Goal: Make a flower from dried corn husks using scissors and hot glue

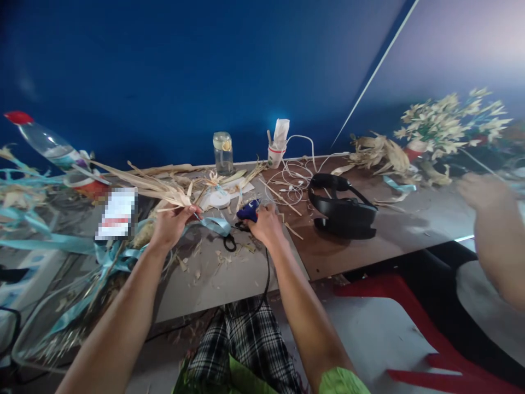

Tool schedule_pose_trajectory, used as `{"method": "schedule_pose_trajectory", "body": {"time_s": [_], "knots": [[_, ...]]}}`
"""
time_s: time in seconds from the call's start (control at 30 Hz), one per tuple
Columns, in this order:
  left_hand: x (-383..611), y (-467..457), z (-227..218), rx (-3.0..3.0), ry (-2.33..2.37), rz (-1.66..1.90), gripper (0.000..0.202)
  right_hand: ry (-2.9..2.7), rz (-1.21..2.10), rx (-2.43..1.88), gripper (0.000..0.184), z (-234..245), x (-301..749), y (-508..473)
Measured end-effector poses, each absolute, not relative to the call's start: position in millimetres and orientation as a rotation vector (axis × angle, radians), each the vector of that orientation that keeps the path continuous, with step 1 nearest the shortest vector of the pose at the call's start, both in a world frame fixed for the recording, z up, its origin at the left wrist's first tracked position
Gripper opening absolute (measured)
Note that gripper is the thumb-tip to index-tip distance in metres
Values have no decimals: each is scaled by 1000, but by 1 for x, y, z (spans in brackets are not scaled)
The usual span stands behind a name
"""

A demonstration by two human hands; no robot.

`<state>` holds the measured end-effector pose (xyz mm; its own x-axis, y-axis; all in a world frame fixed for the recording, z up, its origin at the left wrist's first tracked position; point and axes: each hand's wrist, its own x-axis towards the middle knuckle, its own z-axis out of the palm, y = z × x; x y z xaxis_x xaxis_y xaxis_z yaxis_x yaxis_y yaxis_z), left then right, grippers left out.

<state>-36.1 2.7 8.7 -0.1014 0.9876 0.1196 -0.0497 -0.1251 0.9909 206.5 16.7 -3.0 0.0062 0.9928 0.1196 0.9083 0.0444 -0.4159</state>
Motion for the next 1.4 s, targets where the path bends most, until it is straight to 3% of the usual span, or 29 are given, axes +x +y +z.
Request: {"method": "schedule_pose_trajectory", "body": {"time_s": [0.1,0.23,0.37,0.47,0.8,1.23,1.4], "knots": [[-34,0,12,1212,1199,1378,27,-1851,363,-1688,40,9,203,9],[-30,-5,17,1289,1245,1361,24,-1965,859,-1148,40,19,178,7],[-29,-8,21,1369,1295,1334,23,-1974,1215,-1068,30,11,154,15],[-31,-7,20,1484,1352,1292,23,-1885,1259,-1117,20,-1,147,21],[-28,-1,9,1658,1517,1292,22,-1771,1264,-1025,37,-15,138,19],[-21,-4,13,1571,1379,1248,27,-1367,1692,-1061,44,-15,132,20],[-22,0,6,1540,1428,1206,22,-1594,1427,-1110,41,-14,130,15]]}}
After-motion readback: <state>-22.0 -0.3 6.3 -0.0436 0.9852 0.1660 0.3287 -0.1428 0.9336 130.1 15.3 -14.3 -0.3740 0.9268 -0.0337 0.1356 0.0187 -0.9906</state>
